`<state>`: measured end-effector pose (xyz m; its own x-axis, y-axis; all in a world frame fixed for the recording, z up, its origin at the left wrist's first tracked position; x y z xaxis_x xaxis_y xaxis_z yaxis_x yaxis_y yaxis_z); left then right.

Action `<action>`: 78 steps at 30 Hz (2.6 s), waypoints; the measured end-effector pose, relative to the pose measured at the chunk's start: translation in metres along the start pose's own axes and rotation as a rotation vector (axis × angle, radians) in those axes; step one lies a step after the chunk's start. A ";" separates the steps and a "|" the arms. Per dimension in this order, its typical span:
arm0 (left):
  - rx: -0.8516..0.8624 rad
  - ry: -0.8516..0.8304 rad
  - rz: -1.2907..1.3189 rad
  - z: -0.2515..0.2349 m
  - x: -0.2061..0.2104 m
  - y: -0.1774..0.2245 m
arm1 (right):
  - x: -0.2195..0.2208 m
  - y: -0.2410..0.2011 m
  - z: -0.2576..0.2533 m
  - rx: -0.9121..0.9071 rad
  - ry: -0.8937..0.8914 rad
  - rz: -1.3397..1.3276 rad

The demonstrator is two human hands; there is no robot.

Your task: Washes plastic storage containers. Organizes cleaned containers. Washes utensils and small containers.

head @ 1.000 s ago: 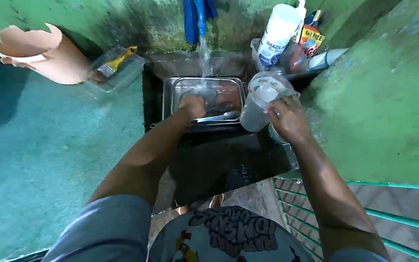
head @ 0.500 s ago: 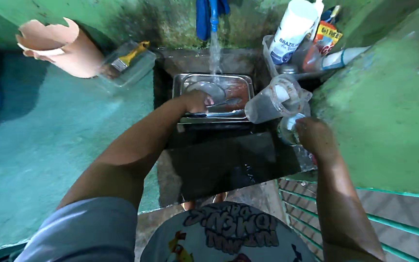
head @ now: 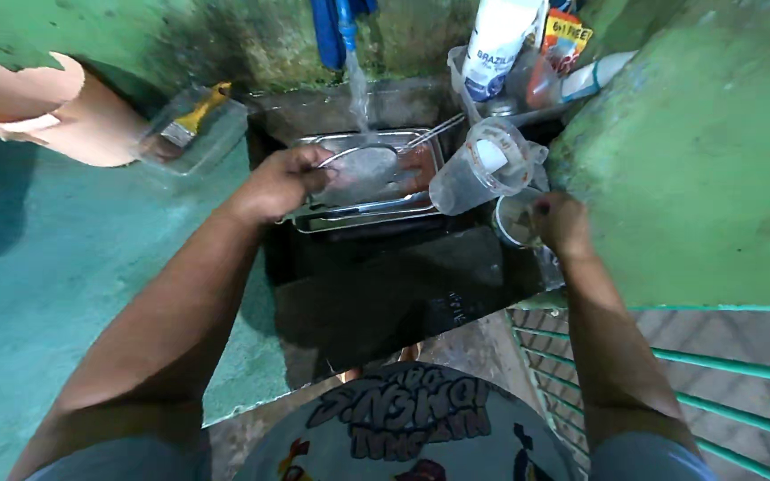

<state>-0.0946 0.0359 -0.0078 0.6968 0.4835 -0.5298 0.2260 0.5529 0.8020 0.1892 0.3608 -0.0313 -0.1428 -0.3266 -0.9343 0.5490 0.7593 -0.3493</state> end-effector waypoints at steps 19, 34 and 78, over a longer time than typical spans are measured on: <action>0.000 0.076 0.297 0.094 0.032 -0.027 | 0.048 -0.011 -0.014 -0.399 -0.218 -0.067; -0.016 0.378 0.666 0.153 -0.020 -0.080 | 0.068 -0.102 -0.006 0.018 -0.354 -0.513; 0.029 0.410 0.386 0.221 -0.040 -0.128 | 0.092 -0.217 -0.117 0.132 0.057 -0.851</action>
<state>-0.0010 -0.2039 -0.0289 0.4125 0.8744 -0.2556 0.0302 0.2673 0.9631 -0.0397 0.2317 -0.0498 -0.5882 -0.7230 -0.3623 0.3273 0.1968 -0.9242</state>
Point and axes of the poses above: each hand's wrist, its own z-axis away from the middle knuckle, its own x-axis out of the palm, y = z × x, the point moved 4 cm from there along -z, towards the middle knuckle, and after that the axes turned 12 degrees about -x, right-handed, at the moved point
